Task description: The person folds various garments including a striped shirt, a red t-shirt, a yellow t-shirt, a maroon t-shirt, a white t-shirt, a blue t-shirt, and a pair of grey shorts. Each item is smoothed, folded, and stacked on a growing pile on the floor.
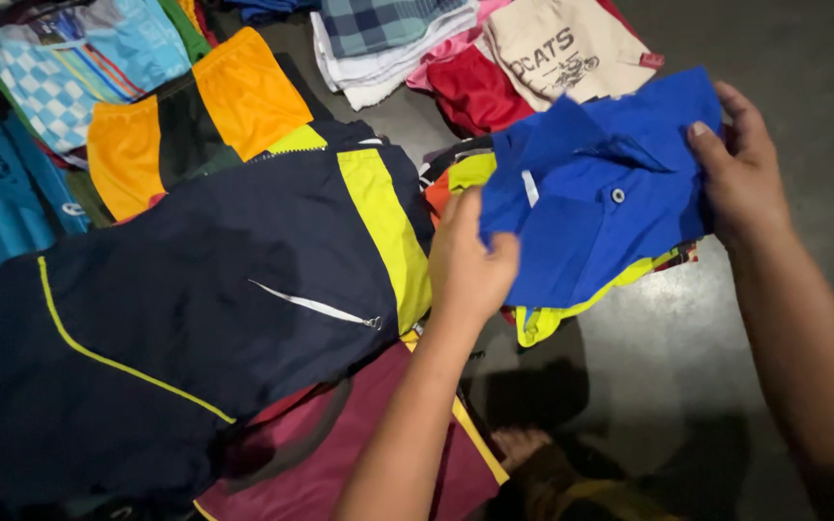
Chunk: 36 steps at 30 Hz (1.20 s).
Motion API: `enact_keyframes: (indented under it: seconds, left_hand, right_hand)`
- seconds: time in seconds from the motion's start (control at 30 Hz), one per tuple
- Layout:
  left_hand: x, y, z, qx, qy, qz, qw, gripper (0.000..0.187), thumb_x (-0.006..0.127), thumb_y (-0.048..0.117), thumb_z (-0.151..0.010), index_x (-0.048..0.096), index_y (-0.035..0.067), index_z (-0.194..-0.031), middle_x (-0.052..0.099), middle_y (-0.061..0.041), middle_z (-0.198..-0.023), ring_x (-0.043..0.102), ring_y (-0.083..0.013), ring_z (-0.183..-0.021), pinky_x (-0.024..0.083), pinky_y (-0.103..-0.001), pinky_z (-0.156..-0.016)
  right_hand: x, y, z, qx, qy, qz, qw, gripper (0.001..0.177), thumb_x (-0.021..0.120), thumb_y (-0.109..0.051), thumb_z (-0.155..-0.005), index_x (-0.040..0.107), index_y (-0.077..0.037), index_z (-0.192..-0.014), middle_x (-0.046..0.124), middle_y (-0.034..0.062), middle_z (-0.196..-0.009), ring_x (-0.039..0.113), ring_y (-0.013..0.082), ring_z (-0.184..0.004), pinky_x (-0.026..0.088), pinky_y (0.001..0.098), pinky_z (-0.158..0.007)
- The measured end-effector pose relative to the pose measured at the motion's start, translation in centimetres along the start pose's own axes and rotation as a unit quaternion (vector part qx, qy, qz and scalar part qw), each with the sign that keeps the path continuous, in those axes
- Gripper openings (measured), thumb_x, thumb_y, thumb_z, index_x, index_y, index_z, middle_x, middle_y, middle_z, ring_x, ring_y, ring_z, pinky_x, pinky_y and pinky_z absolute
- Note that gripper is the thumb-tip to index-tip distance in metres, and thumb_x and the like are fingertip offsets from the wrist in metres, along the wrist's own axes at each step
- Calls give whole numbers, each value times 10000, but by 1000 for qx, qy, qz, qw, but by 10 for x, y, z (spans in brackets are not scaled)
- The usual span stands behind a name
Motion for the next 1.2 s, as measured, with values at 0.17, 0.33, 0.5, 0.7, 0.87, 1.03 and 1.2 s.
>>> enact_keyframes:
  seconds: [0.17, 0.33, 0.5, 0.7, 0.87, 1.03, 1.2]
  left_hand:
    - [-12, 52, -17, 111, 13, 14, 994, 417, 667, 58, -833, 643, 76, -1249, 684, -153, -1165, 673, -355, -1077, 524, -416, -913]
    - [-17, 47, 1, 97, -52, 70, 991, 276, 567, -20, -895, 700, 101, -1105, 693, -90, -1108, 717, -298, -1039, 573, -388, -953]
    - [-17, 14, 17, 118, -42, -65, 990, 147, 598, -13, -887, 686, 102, -911, 645, -146, -1240, 675, -365, -1000, 535, -414, -838]
    - [-28, 21, 18, 116, 91, -192, 970, 51, 649, 94, -890, 686, 125, -903, 652, -48, -1146, 635, -296, -1109, 463, -469, -985]
    - [29, 67, 23, 209, 29, -186, 960, 460, 672, 314, -993, 565, 186, -1422, 495, -80, -1549, 470, -320, -1431, 359, -567, -1149]
    - [64, 17, 14, 123, -61, -234, 962, 858, 722, 495, -789, 420, 203, -1536, 365, -145, -1625, 347, -392, -1513, 227, -678, -1191]
    - [51, -10, 22, 118, -50, -217, 968, 896, 748, 509, -788, 413, 137, -1531, 374, -165, -1619, 355, -415, -1497, 259, -672, -1184]
  right_hand:
    - [5, -37, 16, -157, 12, 69, 985, 454, 570, 4, -1056, 452, -17, -1493, 537, 115, -1494, 554, 156, -1340, 472, 304, -1138]
    - [-21, -33, 15, -88, 0, 97, 991, 246, 584, 7, -1141, 663, 0, -1374, 689, 78, -1305, 634, 112, -1141, 517, 265, -1078]
    - [-7, 0, 11, -22, 15, 172, 985, 242, 609, -62, -1107, 716, -67, -1323, 688, 81, -1202, 624, 101, -1047, 511, 249, -935]
    - [7, -59, 54, -292, 77, 421, 855, 322, 631, -47, -1095, 663, -10, -1413, 483, 234, -1473, 446, 371, -1423, 409, 489, -1258]
    - [45, -58, 78, -362, 67, 435, 821, 475, 584, -232, -1157, 548, -103, -1612, 416, 190, -1662, 336, 424, -1558, 235, 573, -1309]
    - [92, -13, 63, -255, 46, 498, 827, 638, 656, -335, -995, 507, -116, -1575, 419, 220, -1630, 316, 479, -1520, 175, 660, -1224]
    - [107, -59, 82, -288, 56, 508, 810, 571, 721, -300, -1006, 584, -128, -1533, 460, 211, -1626, 321, 478, -1527, 158, 662, -1212]
Point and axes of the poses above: each hand's wrist, its own z-axis away from the middle knuckle, its own x-axis out of the palm, y = z × x, the point moved 9 cm from there along -z, towards the middle knuckle
